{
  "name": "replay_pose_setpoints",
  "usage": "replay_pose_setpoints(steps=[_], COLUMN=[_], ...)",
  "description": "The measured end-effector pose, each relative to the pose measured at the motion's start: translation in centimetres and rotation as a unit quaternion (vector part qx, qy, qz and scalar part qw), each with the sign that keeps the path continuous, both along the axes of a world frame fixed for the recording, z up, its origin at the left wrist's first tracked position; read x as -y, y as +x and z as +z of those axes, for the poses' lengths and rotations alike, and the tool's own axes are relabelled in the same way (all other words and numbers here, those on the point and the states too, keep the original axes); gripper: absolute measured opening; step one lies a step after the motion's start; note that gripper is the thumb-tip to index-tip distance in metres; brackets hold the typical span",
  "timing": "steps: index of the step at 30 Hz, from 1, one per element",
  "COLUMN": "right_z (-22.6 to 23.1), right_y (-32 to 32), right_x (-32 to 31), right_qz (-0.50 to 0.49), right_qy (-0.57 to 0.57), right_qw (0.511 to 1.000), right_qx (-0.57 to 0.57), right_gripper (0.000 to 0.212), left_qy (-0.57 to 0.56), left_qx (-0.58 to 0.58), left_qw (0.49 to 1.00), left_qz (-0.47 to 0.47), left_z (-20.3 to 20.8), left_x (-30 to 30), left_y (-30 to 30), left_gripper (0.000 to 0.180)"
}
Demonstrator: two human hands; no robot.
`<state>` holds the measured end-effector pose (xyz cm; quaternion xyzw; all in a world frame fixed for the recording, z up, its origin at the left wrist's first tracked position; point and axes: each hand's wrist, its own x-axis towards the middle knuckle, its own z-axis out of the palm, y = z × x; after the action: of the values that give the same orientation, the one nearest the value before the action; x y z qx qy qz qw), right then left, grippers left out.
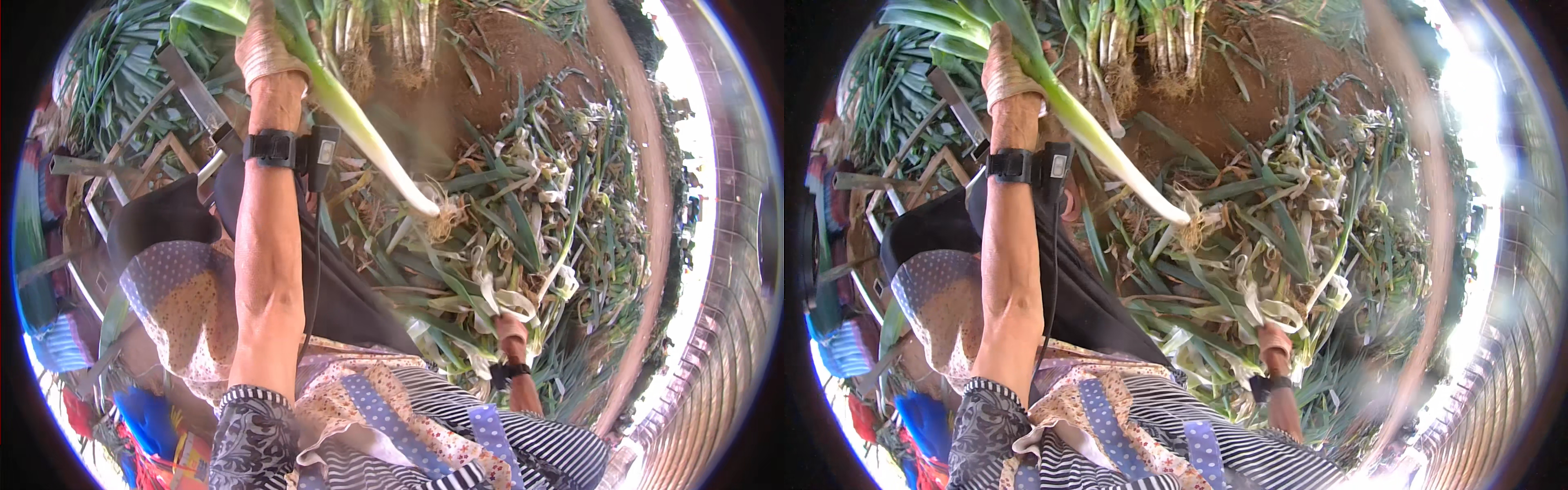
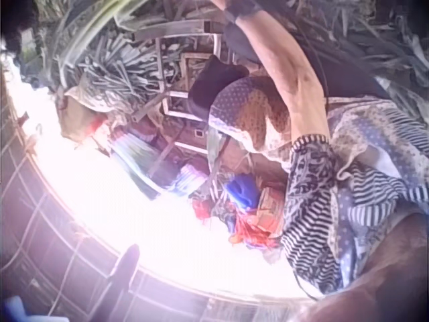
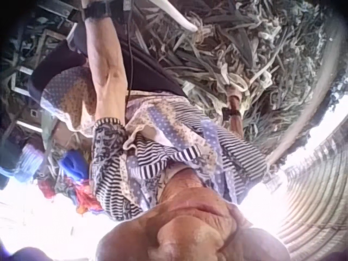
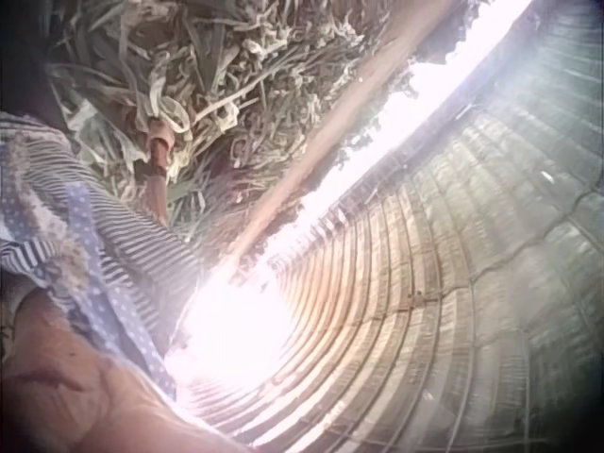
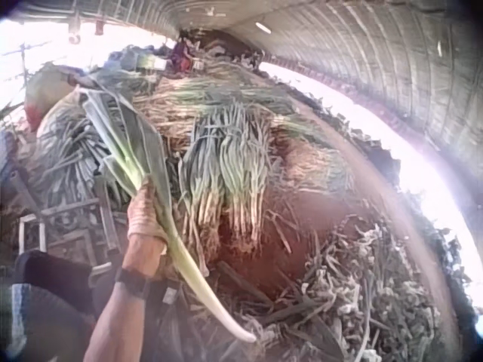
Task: Trimming the roots and outer leaves of leeks using a knife and a specialized stand.
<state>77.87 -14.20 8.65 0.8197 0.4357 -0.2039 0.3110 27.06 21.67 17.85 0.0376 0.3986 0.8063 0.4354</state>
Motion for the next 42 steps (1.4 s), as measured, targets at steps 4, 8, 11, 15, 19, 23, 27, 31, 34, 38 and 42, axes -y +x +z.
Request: replay_pose_setpoints(steps=[4, 8, 11, 15, 19, 23, 27, 31, 34, 38, 42], right_z=[2.9, 3.1, 4.8, 9.0, 11.6, 11.6, 15.6, 15.2, 13.6, 10.9, 11.7], right_y=[1.5, -5.6, -12.5, -24.6, -32.7, -31.3, -23.9, -27.4, -31.7, -32.8, -27.9], right_x=[-1.5, -12.5, -20.8, -29.8, -35.3, -34.2, -30.4, -31.4, -34.0, -36.4, -30.3], right_qz=[0.051, 0.084, 0.367, 0.261, 0.219, -0.009, -0.068, -0.104, 0.056, 0.295, -0.306], right_qy=[-0.001, 0.296, 0.464, 0.51, 0.498, 0.439, 0.365, 0.484, 0.43, 0.486, 0.453], right_qw=[0.998, 0.947, 0.785, 0.689, 0.676, 0.347, 0.272, 0.462, 0.519, 0.606, 0.371], right_qx=[-0.019, -0.093, -0.181, -0.443, -0.498, -0.829, -0.888, -0.736, -0.736, -0.557, -0.751], right_gripper=[0.042, 0.04, 0.034, 0.037, 0.035, 0.026, 0.01, 0.037, 0.037, 0.016, 0.034], left_qy=[-0.017, 0.026, 0.081, 0.134, 0.154, 0.075, -0.001, 0.062, 0.138, 0.12, 0.075], left_qx=[-0.022, -0.022, 0.074, 0.081, 0.113, 0.069, 0.02, 0.08, 0.09, 0.049, 0.063], left_qw=[0.998, 0.996, 0.974, 0.953, 0.951, 0.965, 0.98, 0.958, 0.946, 0.959, 0.971], left_qz=[-0.064, -0.083, -0.199, -0.261, -0.244, -0.241, -0.198, -0.27, -0.281, -0.251, -0.217], left_z=[1.3, -0.3, -0.4, -0.8, -0.4, -0.3, 1.0, 1.3, 0.2, -0.6, 0.1], left_x=[0.6, 0.0, 0.7, 1.3, 1.0, 0.8, 0.5, 1.1, 1.1, 0.7, 1.5], left_y=[1.5, 1.5, 3.5, 5.0, 6.3, 4.3, 2.1, 2.2, 3.6, 5.0, 2.7], left_gripper=[0.045, 0.056, 0.061, 0.057, 0.037, 0.039, 0.037, 0.036, 0.035, 0.039, 0.045])
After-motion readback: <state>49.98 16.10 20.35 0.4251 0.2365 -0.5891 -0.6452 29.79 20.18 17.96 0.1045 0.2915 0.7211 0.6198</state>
